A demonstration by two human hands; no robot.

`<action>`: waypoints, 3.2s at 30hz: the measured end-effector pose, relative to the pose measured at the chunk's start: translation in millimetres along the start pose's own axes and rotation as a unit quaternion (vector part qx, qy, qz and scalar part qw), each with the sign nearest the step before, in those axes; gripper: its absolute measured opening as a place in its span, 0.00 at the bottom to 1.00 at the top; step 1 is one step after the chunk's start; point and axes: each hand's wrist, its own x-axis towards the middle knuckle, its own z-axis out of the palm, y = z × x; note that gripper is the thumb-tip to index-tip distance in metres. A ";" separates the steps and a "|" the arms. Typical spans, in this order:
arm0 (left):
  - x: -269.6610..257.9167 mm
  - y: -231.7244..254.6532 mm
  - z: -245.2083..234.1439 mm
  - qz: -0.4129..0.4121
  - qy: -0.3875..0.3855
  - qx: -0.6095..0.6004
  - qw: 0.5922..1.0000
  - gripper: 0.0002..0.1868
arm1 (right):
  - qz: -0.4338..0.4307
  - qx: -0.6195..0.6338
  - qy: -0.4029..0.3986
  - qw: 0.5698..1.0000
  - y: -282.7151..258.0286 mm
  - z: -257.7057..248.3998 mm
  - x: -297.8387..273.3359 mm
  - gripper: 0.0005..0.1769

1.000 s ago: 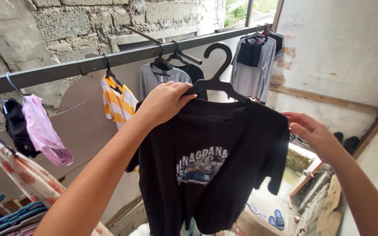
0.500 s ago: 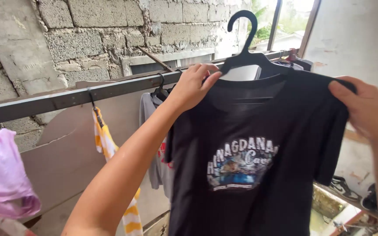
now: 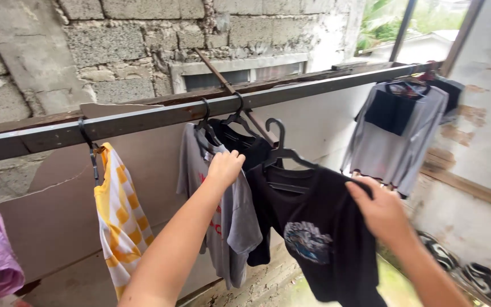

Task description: Hanging various clothes from a laundry basket onto a clothes rack using hangers.

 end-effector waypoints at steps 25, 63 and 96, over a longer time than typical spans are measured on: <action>-137.4 -44.0 -117.2 0.011 -0.070 0.075 0.995 0.16 | -0.048 -0.134 -0.115 0.983 -62.2 284.6 60.1 0.26; -1134.6 -41.4 -472.6 -0.696 0.211 -0.241 0.643 0.17 | -0.275 0.388 -0.613 0.631 -722.0 268.8 -660.6 0.15; -1391.9 -498.0 -247.2 -0.641 0.028 -0.219 0.736 0.15 | -0.090 0.032 -0.774 0.626 -837.6 783.5 -880.6 0.21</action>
